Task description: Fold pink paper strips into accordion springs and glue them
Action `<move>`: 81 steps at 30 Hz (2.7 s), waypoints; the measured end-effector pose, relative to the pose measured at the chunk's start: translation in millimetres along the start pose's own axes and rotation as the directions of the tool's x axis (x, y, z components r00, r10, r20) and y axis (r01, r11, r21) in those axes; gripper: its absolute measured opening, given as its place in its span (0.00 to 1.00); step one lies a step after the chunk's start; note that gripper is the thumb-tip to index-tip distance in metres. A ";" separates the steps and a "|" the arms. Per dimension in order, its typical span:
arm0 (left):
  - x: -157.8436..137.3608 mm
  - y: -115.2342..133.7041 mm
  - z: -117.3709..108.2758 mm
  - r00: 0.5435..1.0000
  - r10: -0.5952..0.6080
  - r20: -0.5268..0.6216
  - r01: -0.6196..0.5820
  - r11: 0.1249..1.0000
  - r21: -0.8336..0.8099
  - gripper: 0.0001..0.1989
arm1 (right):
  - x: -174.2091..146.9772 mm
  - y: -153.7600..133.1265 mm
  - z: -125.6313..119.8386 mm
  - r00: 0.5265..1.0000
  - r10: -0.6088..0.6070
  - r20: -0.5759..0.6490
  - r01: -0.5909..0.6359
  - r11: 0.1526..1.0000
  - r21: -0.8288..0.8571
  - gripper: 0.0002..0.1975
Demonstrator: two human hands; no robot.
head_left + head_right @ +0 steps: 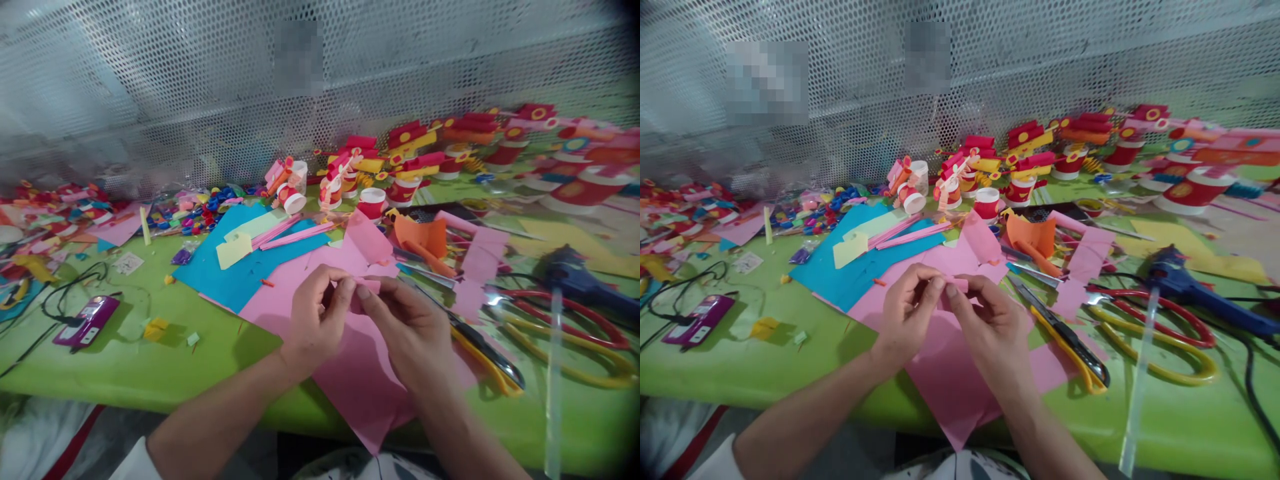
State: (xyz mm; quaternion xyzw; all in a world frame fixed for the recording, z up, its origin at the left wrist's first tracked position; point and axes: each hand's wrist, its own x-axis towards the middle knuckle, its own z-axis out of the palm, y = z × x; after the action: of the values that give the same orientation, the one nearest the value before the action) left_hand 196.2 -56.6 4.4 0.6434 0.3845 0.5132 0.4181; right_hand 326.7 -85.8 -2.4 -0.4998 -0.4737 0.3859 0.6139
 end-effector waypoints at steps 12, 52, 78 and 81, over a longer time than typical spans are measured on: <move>25.6 10.2 -34.7 0.944 -0.028 0.328 -0.014 0.992 0.124 0.04 | 0.4 -8.3 3.6 0.997 0.034 0.068 -0.023 0.987 -0.156 0.08; 18.4 5.5 -16.5 0.892 -0.399 0.213 0.452 0.814 -0.365 0.07 | 3.4 6.0 -3.6 0.995 0.099 -0.002 -0.099 0.995 -0.019 0.10; 20.5 -3.4 -18.2 0.815 -0.520 0.255 0.573 0.657 -0.490 0.09 | 6.3 1.1 -1.6 0.989 -0.143 0.027 0.144 0.988 -0.054 0.07; 22.0 -3.4 -19.1 0.804 -0.536 0.257 0.585 0.634 -0.506 0.10 | 5.8 1.7 -2.1 0.967 -0.248 0.063 0.256 0.948 -0.191 0.10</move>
State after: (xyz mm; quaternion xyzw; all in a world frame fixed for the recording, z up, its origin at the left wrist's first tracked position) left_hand 181.1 -32.4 11.0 0.3600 0.3786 0.4201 0.7420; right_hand 330.2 -80.5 -3.0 -0.4863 -0.5811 0.2648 0.5965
